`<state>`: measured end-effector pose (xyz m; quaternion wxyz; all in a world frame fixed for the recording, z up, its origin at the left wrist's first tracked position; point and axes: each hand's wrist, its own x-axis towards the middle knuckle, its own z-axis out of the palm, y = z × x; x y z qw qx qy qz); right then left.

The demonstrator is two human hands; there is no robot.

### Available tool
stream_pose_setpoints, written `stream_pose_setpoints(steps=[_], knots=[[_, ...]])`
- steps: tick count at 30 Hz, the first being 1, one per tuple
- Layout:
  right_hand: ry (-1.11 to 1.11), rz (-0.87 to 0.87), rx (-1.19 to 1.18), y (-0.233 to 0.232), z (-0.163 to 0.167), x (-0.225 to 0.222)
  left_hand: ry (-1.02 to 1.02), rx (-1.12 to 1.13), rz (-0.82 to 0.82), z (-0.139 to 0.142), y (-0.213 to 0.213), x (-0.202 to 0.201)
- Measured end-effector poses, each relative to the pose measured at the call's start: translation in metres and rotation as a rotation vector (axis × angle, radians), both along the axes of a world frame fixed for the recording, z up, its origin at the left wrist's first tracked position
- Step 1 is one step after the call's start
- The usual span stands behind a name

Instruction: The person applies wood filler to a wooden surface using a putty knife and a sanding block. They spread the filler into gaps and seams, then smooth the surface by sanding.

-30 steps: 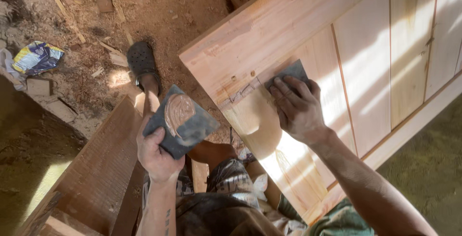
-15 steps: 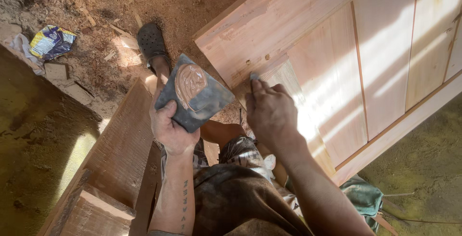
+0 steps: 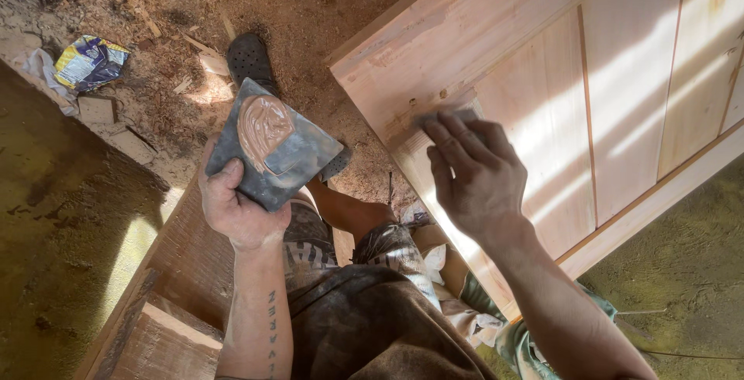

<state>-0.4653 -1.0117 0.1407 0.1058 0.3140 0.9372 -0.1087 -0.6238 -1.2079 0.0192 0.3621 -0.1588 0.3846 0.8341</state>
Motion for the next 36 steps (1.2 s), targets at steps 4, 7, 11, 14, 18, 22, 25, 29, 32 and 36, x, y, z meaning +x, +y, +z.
stream_pose_setpoints(steps=[4,7,11,14,18,22,25,29,32,36], knots=[[0.21,0.242,0.264,0.013,-0.037,0.002,-0.021,0.006,0.017,-0.006,-0.003,0.0],[0.067,0.28,0.259,0.006,-0.049,0.017,-0.088,-0.045,0.026,-0.008,-0.006,0.002],[-0.009,0.228,0.152,0.014,-0.038,0.046,-0.059,0.03,0.046,-0.008,-0.01,0.005],[0.101,0.132,0.137,0.034,-0.045,0.054,-0.004,0.076,0.022,-0.008,-0.015,0.005],[0.097,0.221,0.317,0.039,-0.065,0.054,-0.031,0.031,0.001,-0.01,-0.018,0.001],[-0.02,0.265,0.303,0.031,-0.052,0.056,-0.076,0.08,0.067,-0.006,-0.013,-0.003],[-0.067,0.228,0.175,0.04,-0.023,0.052,-0.09,0.063,0.068,0.002,-0.006,0.001],[-0.088,-0.271,-0.066,0.049,-0.015,0.024,-0.073,0.04,0.051,0.011,-0.005,-0.001],[-0.22,-0.432,-0.07,0.039,-0.027,0.003,-0.124,0.078,0.038,0.01,-0.005,-0.003],[-0.395,-0.415,-0.163,0.009,-0.038,-0.023,-0.178,-0.001,0.089,0.007,-0.001,-0.007]])
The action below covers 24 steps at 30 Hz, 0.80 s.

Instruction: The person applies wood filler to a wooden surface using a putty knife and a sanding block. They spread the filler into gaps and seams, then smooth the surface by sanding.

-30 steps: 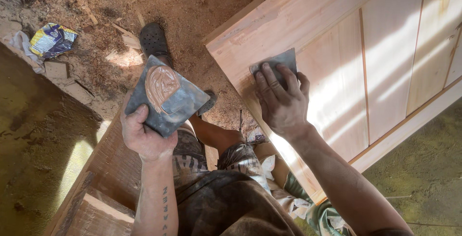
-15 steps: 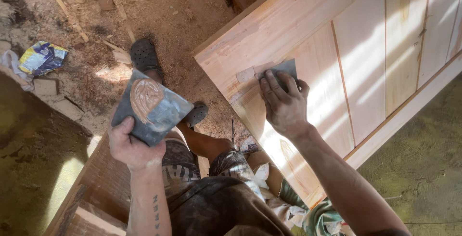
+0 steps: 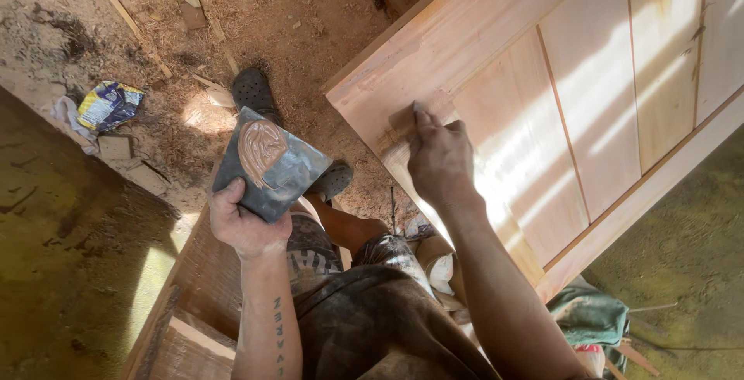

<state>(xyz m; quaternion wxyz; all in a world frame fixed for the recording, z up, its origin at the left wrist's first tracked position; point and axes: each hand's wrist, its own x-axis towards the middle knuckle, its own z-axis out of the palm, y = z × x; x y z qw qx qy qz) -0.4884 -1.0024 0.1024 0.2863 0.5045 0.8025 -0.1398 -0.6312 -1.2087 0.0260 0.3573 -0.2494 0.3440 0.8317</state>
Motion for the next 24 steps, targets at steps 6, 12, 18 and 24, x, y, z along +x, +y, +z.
stream_pose_setpoints(steps=[6,12,18,24], knots=[[-0.057,0.029,-0.139,-0.034,0.025,-0.029,0.029,0.013,-0.064,0.008,0.017,-0.015],[-0.186,-0.011,-0.319,-0.037,0.042,-0.013,0.096,0.015,-0.166,0.018,0.028,-0.039],[0.209,0.316,0.035,-0.049,0.048,0.055,0.121,-0.015,-0.157,0.017,0.022,-0.04],[0.593,0.631,0.328,-0.037,-0.001,0.093,0.029,-0.05,-0.155,0.01,0.01,-0.012]])
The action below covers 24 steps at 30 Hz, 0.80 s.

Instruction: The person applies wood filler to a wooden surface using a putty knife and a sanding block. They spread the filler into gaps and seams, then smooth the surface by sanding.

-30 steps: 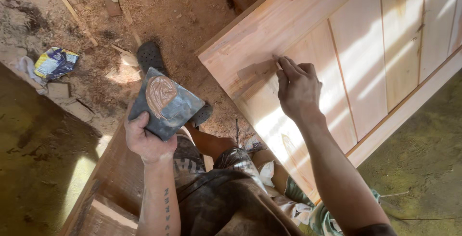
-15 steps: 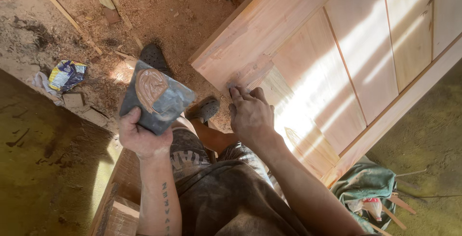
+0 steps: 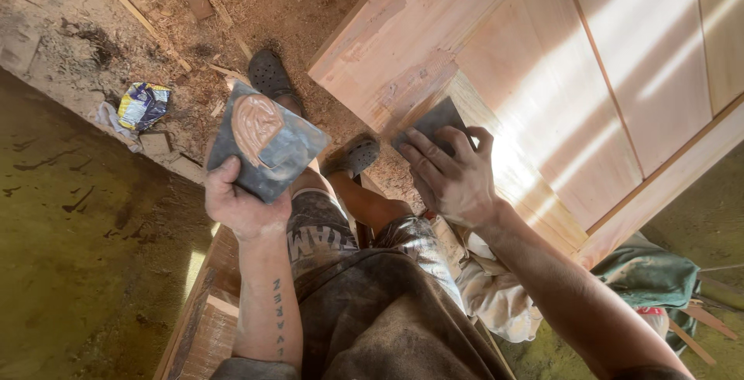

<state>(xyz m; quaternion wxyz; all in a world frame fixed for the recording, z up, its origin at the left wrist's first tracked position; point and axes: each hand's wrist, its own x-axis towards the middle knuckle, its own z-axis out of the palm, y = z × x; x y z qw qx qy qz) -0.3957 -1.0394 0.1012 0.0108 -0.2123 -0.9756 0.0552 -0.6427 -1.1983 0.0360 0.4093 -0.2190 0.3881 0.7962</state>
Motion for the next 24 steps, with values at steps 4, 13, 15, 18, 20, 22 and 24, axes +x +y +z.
stream_pose_setpoints(steps=[4,13,15,18,20,22,24], knots=[[-0.024,0.073,0.082,0.001,-0.017,-0.002,-0.025,-0.031,-0.017,-0.002,-0.012,0.018],[-0.046,0.017,0.044,0.032,-0.011,0.009,-0.049,-0.08,0.024,0.001,-0.028,0.031],[-0.125,0.033,0.023,0.037,-0.008,0.017,-0.021,-0.038,-0.001,0.004,-0.03,0.03],[-0.175,0.024,-0.055,0.047,0.007,0.02,-0.036,-0.015,0.049,0.007,-0.03,0.022],[-0.212,-0.124,-0.097,0.049,0.021,0.011,-0.031,0.01,0.035,0.01,-0.029,0.018],[-0.222,-0.343,-0.103,0.051,0.03,-0.01,0.061,0.066,0.007,0.012,-0.025,0.014],[-0.433,-0.587,-0.246,0.04,0.025,-0.04,0.016,0.066,0.017,0.014,-0.022,0.014]])
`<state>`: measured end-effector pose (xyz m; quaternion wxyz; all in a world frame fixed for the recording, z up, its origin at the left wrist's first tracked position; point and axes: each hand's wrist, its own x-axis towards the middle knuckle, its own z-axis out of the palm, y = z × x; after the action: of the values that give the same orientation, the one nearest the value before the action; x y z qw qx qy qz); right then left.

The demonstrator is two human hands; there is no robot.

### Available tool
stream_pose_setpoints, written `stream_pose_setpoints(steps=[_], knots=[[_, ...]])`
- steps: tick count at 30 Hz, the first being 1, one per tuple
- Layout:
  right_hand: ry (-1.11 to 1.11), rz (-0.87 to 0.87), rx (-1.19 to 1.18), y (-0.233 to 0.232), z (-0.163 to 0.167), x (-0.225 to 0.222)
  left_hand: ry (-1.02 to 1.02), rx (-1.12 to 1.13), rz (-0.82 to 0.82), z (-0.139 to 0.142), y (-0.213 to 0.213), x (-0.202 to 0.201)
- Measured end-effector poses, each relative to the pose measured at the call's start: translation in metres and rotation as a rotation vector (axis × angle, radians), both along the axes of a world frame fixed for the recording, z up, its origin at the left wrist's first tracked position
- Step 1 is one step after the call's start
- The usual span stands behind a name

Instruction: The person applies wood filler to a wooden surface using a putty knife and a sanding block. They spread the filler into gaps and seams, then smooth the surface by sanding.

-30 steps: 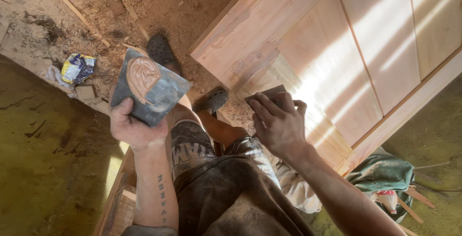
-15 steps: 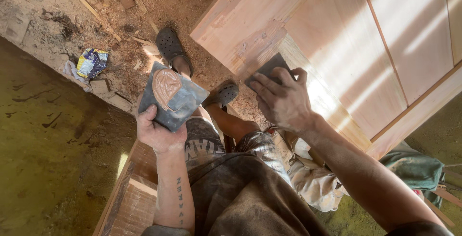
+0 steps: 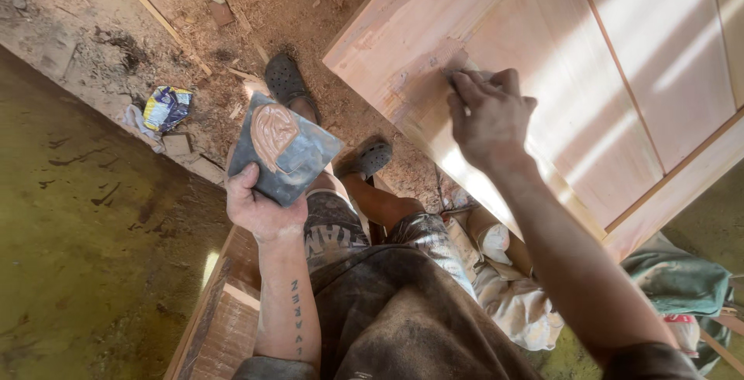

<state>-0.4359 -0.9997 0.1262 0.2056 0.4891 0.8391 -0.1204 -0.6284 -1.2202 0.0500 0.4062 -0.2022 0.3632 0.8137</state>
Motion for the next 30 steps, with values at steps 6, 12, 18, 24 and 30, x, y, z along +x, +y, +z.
stream_pose_setpoints(steps=[6,12,18,24,30], knots=[[-0.105,-0.03,-0.127,-0.078,-0.009,-0.035,-0.012,0.004,-0.016,-0.001,0.015,0.003],[0.272,-0.303,-0.286,-0.098,0.038,0.012,0.141,-0.047,-0.114,0.009,0.013,0.013],[1.429,-1.311,-0.807,-0.105,0.109,0.085,0.197,0.291,-0.691,0.051,0.004,0.041],[1.657,-1.288,-0.867,-0.147,0.168,0.126,0.206,-0.057,-0.891,0.115,0.036,0.113],[1.256,-1.171,-0.49,-0.19,0.17,0.151,0.158,0.105,-1.008,0.165,0.063,0.145]])
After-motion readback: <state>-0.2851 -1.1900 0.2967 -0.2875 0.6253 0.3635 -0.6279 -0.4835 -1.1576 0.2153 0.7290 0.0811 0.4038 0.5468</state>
